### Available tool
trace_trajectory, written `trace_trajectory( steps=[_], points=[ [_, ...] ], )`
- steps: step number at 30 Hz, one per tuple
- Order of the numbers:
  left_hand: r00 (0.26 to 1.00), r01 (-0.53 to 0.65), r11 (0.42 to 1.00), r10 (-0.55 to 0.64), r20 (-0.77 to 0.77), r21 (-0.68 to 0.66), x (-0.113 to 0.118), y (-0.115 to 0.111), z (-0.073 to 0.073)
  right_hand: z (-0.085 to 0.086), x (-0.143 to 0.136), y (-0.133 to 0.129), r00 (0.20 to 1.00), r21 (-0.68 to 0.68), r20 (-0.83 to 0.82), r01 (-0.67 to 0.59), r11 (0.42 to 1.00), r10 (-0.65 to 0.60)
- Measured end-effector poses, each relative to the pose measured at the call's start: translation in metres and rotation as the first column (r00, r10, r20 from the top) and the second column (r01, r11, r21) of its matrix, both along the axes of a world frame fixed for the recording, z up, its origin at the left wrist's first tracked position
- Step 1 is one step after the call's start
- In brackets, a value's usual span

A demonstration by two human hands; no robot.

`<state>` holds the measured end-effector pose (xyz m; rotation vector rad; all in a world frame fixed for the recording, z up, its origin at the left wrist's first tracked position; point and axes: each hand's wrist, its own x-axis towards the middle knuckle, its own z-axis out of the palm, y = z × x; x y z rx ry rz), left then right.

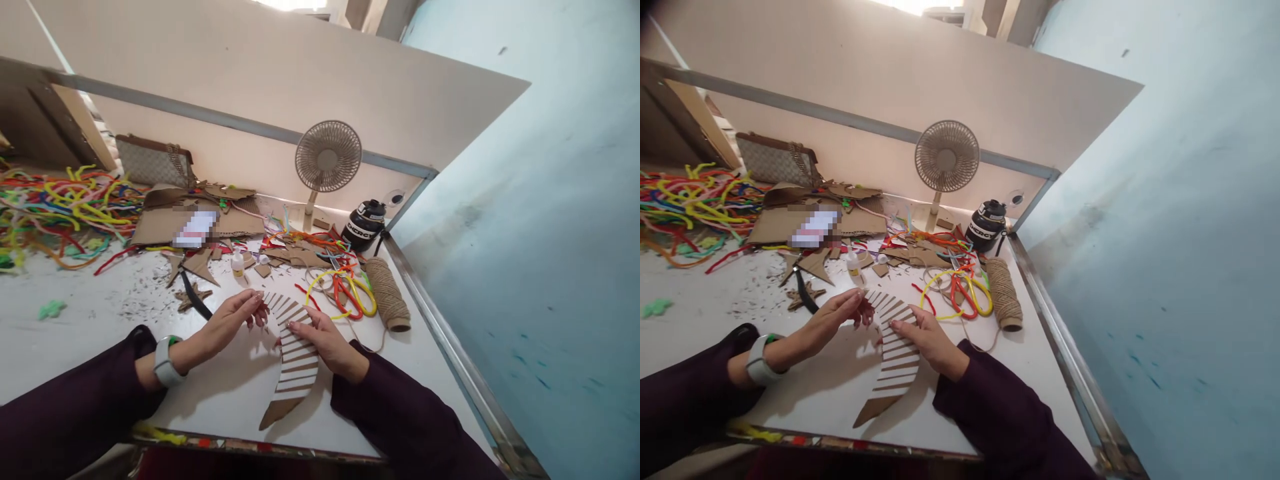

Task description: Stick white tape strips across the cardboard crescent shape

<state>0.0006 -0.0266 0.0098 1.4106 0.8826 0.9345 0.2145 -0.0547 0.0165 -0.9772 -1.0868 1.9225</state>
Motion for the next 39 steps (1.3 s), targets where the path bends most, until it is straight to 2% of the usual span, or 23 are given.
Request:
trace_trajectory(
  steps=[3,8,14,17,20,26,30,34,39],
  points=[
    [1.0,0.011,1.0,-0.011,0.03,-0.025,0.003,0.0,-0.005,-0.001,-0.003,-0.003,0.999,-0.021,0.015,-0.037,0.999,0.038],
    [1.0,0.001,1.0,-0.001,0.008,0.004,0.001,-0.002,-0.008,0.0,-0.005,-0.005,0.998,-0.031,-0.001,-0.056,0.998,0.056],
    [0.985,0.12,0.993,-0.119,0.124,-0.002,-0.003,-0.001,-0.013,-0.002,-0.003,-0.007,0.991,0.0,0.006,-0.136,0.991,0.136],
    [0.992,0.112,0.992,-0.109,0.061,-0.052,-0.001,-0.001,-0.013,-0.006,-0.003,-0.008,0.987,-0.023,0.041,-0.154,0.988,0.155],
    [0.995,0.096,0.993,-0.094,0.018,-0.071,0.002,0.001,-0.01,-0.006,-0.003,-0.006,0.984,-0.019,0.104,-0.141,0.99,0.142],
    [0.99,0.068,0.99,-0.051,0.134,-0.124,0.001,0.004,-0.004,0.006,-0.005,0.005,0.978,0.076,0.178,-0.122,0.99,0.106],
    [0.988,0.048,0.988,-0.026,0.152,-0.147,0.004,0.01,-0.004,0.009,-0.008,0.01,0.983,0.072,0.171,-0.079,0.994,0.066],
    [0.993,0.032,0.996,-0.022,0.115,-0.083,0.011,0.028,0.003,0.013,-0.01,0.022,0.987,0.068,0.161,0.014,0.998,-0.025],
    [0.994,0.038,0.999,-0.035,0.101,-0.035,0.018,0.059,0.015,0.02,-0.008,0.049,0.982,0.107,0.127,0.125,0.986,-0.138]
  ],
)
